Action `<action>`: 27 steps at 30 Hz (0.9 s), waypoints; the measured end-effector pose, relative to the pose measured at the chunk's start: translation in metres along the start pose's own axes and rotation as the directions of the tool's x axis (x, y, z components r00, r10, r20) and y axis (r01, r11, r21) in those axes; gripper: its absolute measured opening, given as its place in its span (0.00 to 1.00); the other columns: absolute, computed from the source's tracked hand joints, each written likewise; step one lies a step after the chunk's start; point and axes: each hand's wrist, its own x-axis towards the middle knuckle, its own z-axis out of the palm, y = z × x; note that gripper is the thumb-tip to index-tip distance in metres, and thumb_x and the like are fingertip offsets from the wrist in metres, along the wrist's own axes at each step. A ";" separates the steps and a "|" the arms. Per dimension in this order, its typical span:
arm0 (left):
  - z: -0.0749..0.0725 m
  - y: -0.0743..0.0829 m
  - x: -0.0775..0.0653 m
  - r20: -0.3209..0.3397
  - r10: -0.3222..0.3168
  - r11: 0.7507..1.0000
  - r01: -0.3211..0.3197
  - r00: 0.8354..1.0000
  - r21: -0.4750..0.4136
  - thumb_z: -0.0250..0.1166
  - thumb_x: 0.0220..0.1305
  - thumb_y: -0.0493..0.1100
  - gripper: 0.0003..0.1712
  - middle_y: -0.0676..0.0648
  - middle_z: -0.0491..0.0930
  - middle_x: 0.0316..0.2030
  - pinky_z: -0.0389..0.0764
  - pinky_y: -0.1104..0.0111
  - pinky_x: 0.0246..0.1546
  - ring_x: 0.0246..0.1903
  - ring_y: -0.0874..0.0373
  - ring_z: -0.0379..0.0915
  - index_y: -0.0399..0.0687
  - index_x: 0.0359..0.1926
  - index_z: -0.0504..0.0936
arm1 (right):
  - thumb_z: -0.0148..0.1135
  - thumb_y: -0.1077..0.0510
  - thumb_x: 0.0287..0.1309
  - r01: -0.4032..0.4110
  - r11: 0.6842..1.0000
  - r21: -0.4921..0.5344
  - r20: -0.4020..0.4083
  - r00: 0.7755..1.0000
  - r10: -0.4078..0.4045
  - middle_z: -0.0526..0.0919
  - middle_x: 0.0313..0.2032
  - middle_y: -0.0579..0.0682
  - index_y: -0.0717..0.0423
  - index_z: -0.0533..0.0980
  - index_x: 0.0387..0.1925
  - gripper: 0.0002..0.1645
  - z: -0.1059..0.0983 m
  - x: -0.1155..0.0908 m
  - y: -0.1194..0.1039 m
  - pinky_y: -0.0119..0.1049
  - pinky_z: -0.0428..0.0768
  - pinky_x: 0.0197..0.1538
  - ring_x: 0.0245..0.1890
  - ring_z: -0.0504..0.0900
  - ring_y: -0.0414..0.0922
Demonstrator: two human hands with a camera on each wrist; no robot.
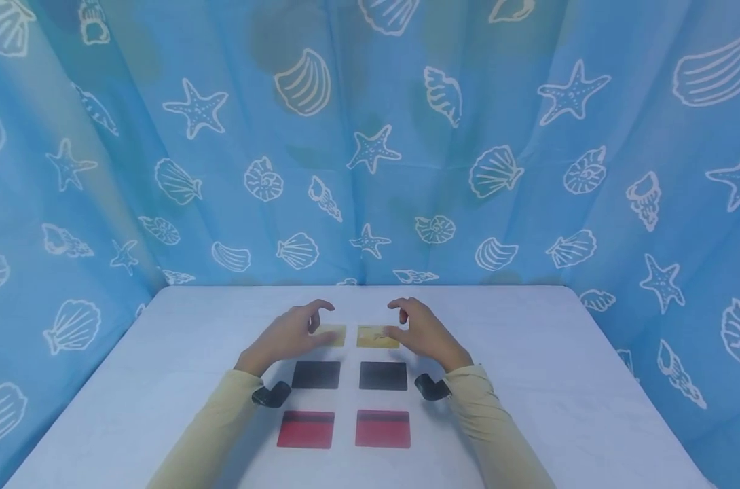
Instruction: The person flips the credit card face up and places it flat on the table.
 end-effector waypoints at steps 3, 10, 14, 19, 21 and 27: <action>-0.006 -0.002 -0.010 -0.015 -0.008 1.000 0.008 1.000 -0.009 0.71 0.64 0.58 0.33 0.52 0.77 0.31 0.74 0.67 0.29 0.28 0.59 0.72 0.53 0.66 0.76 | 0.70 0.51 0.65 0.034 0.999 0.011 -0.039 0.999 -0.034 0.76 0.40 0.53 0.57 0.73 0.68 0.33 -0.003 -0.006 -0.012 0.36 0.74 0.38 0.40 0.73 0.47; -0.013 -0.008 -0.030 -0.038 0.008 1.000 -0.009 0.999 -0.003 0.72 0.64 0.57 0.33 0.47 0.80 0.35 0.73 0.69 0.26 0.27 0.59 0.70 0.52 0.66 0.76 | 0.69 0.50 0.65 0.109 0.994 0.027 -0.121 0.987 -0.105 0.77 0.44 0.51 0.54 0.74 0.67 0.31 -0.008 -0.022 -0.050 0.35 0.77 0.42 0.46 0.74 0.48; -0.015 -0.012 -0.039 -0.046 -0.004 1.000 0.004 0.999 -0.004 0.73 0.63 0.56 0.33 0.48 0.79 0.35 0.72 0.70 0.25 0.27 0.60 0.70 0.54 0.66 0.76 | 0.70 0.51 0.65 0.146 0.988 0.046 -0.131 0.982 -0.139 0.77 0.45 0.51 0.53 0.74 0.66 0.31 -0.007 -0.027 -0.070 0.35 0.78 0.43 0.47 0.74 0.47; -0.018 -0.016 -0.049 -0.038 -0.034 0.999 0.033 0.999 -0.021 0.75 0.61 0.54 0.33 0.50 0.77 0.32 0.72 0.70 0.24 0.25 0.59 0.68 0.53 0.65 0.77 | 0.69 0.50 0.65 0.167 0.983 0.072 -0.084 0.983 -0.161 0.78 0.46 0.51 0.51 0.74 0.66 0.30 0.001 -0.033 -0.087 0.34 0.79 0.44 0.47 0.74 0.46; -0.019 -0.017 -0.051 -0.033 -0.040 0.999 0.039 0.999 -0.028 0.76 0.61 0.53 0.33 0.49 0.77 0.31 0.72 0.70 0.24 0.25 0.59 0.68 0.52 0.65 0.77 | 0.69 0.51 0.65 0.176 0.981 0.083 -0.072 0.983 -0.171 0.78 0.46 0.51 0.51 0.74 0.66 0.30 0.005 -0.035 -0.091 0.34 0.79 0.44 0.47 0.74 0.46; -0.021 -0.020 -0.053 -0.007 -0.036 0.999 0.036 0.999 -0.027 0.75 0.62 0.53 0.34 0.51 0.76 0.31 0.73 0.69 0.25 0.25 0.58 0.69 0.50 0.66 0.77 | 0.71 0.52 0.64 0.159 0.986 0.047 -0.048 0.986 -0.157 0.77 0.43 0.49 0.53 0.75 0.66 0.31 0.016 -0.039 -0.094 0.36 0.79 0.46 0.47 0.75 0.49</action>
